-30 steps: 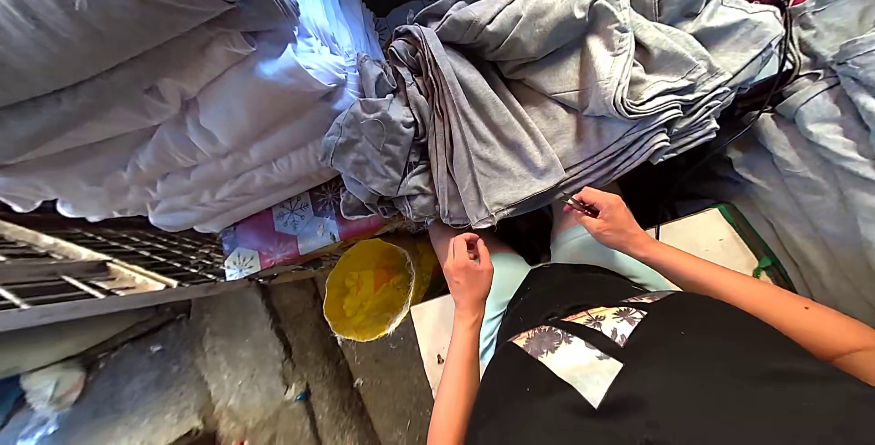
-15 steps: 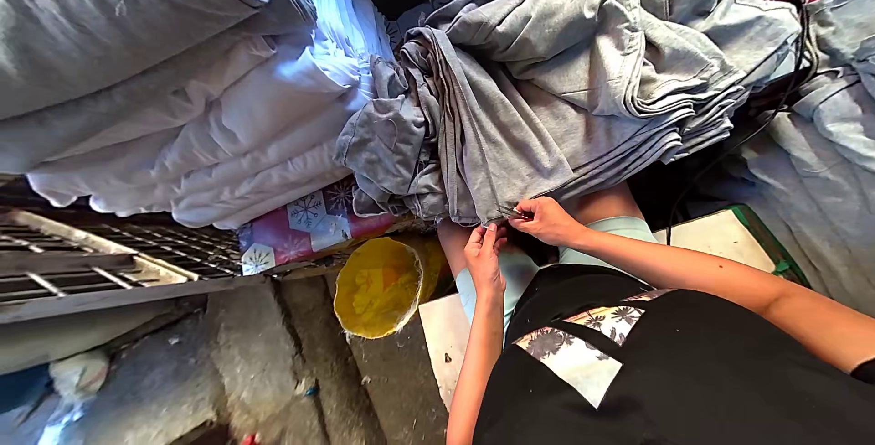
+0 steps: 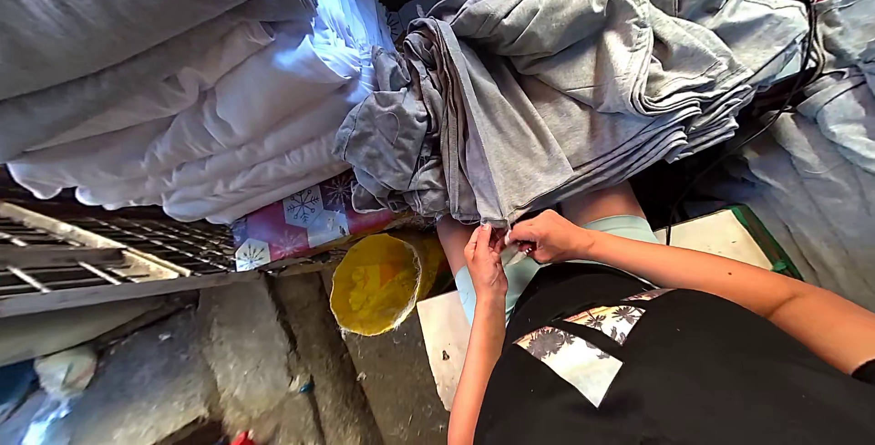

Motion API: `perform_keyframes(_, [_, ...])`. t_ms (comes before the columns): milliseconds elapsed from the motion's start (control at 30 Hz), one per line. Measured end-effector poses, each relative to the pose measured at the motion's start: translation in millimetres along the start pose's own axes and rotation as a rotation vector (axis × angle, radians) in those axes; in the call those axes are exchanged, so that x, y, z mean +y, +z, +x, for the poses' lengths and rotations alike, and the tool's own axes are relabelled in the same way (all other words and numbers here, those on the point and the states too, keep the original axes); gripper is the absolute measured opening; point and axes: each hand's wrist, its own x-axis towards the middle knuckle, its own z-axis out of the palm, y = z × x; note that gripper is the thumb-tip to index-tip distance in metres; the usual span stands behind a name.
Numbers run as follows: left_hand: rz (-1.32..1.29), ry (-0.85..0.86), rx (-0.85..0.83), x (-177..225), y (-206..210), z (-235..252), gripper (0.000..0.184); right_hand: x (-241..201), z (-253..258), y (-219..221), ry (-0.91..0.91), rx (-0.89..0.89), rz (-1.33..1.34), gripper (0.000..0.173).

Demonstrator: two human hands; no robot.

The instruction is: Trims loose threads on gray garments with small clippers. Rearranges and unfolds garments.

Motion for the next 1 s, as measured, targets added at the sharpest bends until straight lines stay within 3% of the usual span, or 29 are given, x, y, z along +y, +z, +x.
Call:
perform_keyframes(67, [-0.008, -0.034, 0.034, 1, 1, 1, 0.029, -3, -9, -9, 0.083, -0.216, 0.104, 0.015])
perform_keyframes(100, [-0.01, -0.053, 0.036, 1, 1, 1, 0.027, -3, -13, -12, 0.104, -0.234, 0.148, 0.013])
perform_keyframes(233, [0.0, -0.133, -0.033, -4, 2, 2, 0.024, -6, -18, -19, 0.257, -0.042, 0.331, 0.018])
perform_keyframes(367, [-0.012, -0.234, -0.019, 0, 8, 1, 0.024, -12, -9, -24, 0.533, 0.167, 0.445, 0.022])
perform_keyframes(500, [0.033, -0.276, -0.031, 7, 4, -5, 0.027, -10, -3, -25, 0.69, 0.163, 0.568, 0.029])
perform_keyframes(600, [0.179, -0.189, -0.049, 12, 1, -12, 0.024, -9, -1, -26, 0.705, 0.086, 0.636, 0.034])
perform_keyframes(767, [0.513, 0.176, -0.117, 8, -7, -14, 0.018, -9, -1, -28, 0.768, -0.061, 0.714, 0.038])
perform_keyframes(1000, [0.658, 0.259, -0.07, 9, -4, -7, 0.023, -6, -4, -28, 0.805, -0.107, 0.787, 0.038])
